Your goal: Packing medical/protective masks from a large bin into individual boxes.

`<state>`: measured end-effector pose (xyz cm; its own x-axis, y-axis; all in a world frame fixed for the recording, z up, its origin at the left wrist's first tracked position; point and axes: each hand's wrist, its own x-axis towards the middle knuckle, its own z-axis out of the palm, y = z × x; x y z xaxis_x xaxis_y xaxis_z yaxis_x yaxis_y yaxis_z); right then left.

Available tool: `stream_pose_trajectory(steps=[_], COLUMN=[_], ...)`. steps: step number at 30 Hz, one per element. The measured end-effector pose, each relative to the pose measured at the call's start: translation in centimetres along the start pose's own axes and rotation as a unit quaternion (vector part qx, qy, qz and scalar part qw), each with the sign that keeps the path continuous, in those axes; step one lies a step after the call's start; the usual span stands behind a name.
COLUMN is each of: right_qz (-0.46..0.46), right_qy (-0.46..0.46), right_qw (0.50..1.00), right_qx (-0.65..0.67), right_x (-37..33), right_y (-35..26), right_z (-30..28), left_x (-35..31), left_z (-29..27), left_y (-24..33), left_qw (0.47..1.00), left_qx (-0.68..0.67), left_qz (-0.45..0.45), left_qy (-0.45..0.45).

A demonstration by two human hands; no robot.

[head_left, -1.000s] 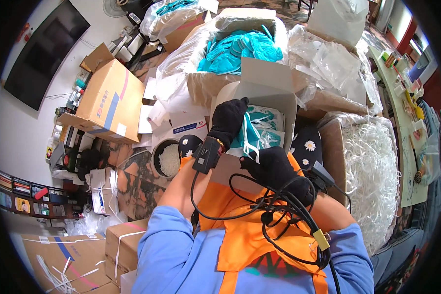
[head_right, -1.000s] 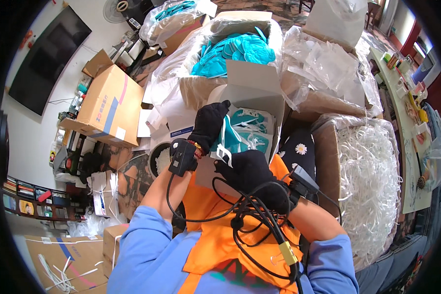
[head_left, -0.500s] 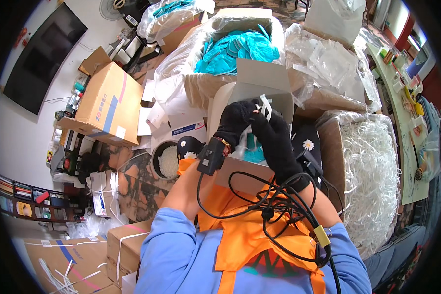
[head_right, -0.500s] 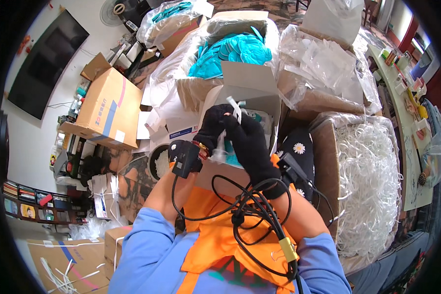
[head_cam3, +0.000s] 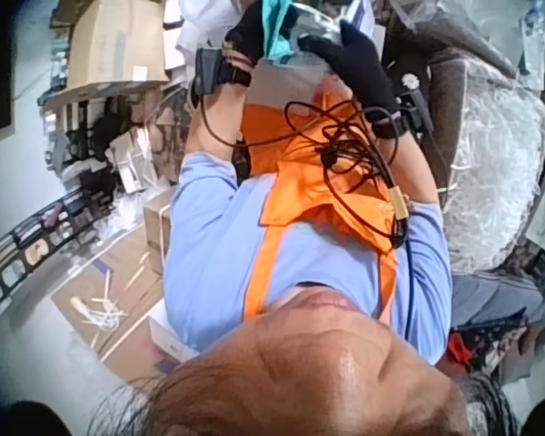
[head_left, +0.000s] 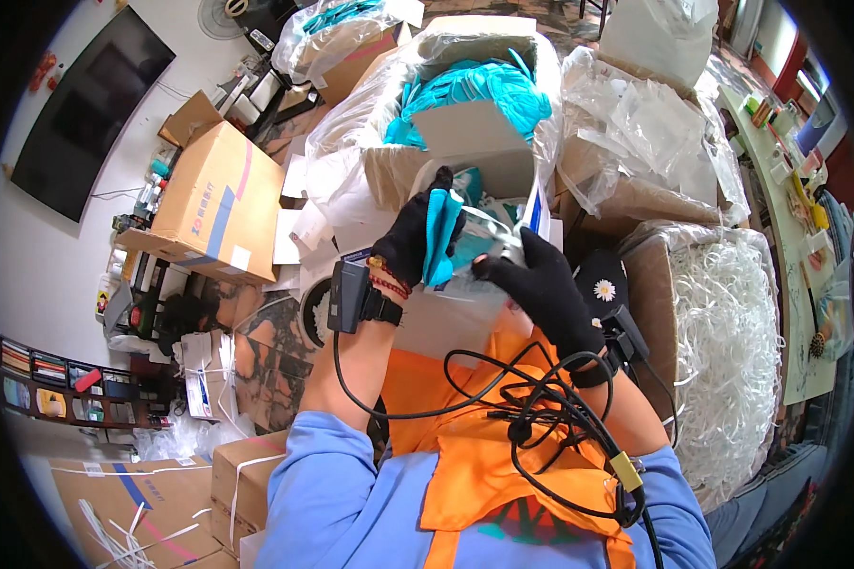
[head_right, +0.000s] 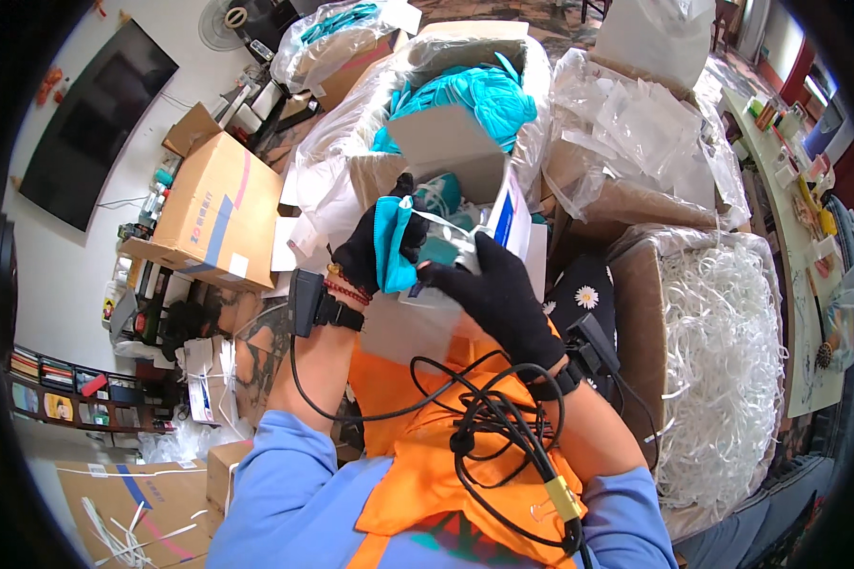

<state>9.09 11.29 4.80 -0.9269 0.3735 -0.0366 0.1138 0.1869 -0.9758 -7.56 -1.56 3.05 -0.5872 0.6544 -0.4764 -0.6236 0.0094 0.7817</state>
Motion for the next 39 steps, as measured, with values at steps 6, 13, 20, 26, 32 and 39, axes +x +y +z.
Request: stream_pose_trajectory(steps=[6, 13, 20, 26, 32, 39], right_qz=[-0.193, -0.215, -0.238, -0.183, -0.036, 0.089], right_qy=[0.146, 0.105, 0.032, 0.073, 0.148, 0.043], right_qw=[0.957, 0.926, 0.931, 0.978, 0.987, 0.969], right_qx=[-0.162, -0.292, -0.276, 0.062, 0.046, 0.226], right_x=[1.0, 3.5, 2.9, 6.0, 3.5, 2.4], right_y=[-1.3, 0.0, 3.4, 13.2, 8.2, 4.0], right_z=[0.1, 1.7, 2.7, 2.8, -3.5, -0.4], left_x=[1.5, 0.7, -0.4, -1.7, -2.7, 12.2], left_z=[-2.8, -0.6, -2.3, 2.4, 1.3, 0.6], left_y=[-2.6, -3.1, -3.3, -3.0, -1.8, 13.6], left_qw=[0.921, 0.859, 0.571, 0.618, 0.287, 0.695], left_qx=[0.257, 0.424, 0.670, 0.582, 0.830, 0.519], left_qz=[0.276, 0.285, 0.474, 0.527, 0.430, 0.380], left_qy=[-0.097, -0.044, -0.018, -0.034, 0.209, 0.320])
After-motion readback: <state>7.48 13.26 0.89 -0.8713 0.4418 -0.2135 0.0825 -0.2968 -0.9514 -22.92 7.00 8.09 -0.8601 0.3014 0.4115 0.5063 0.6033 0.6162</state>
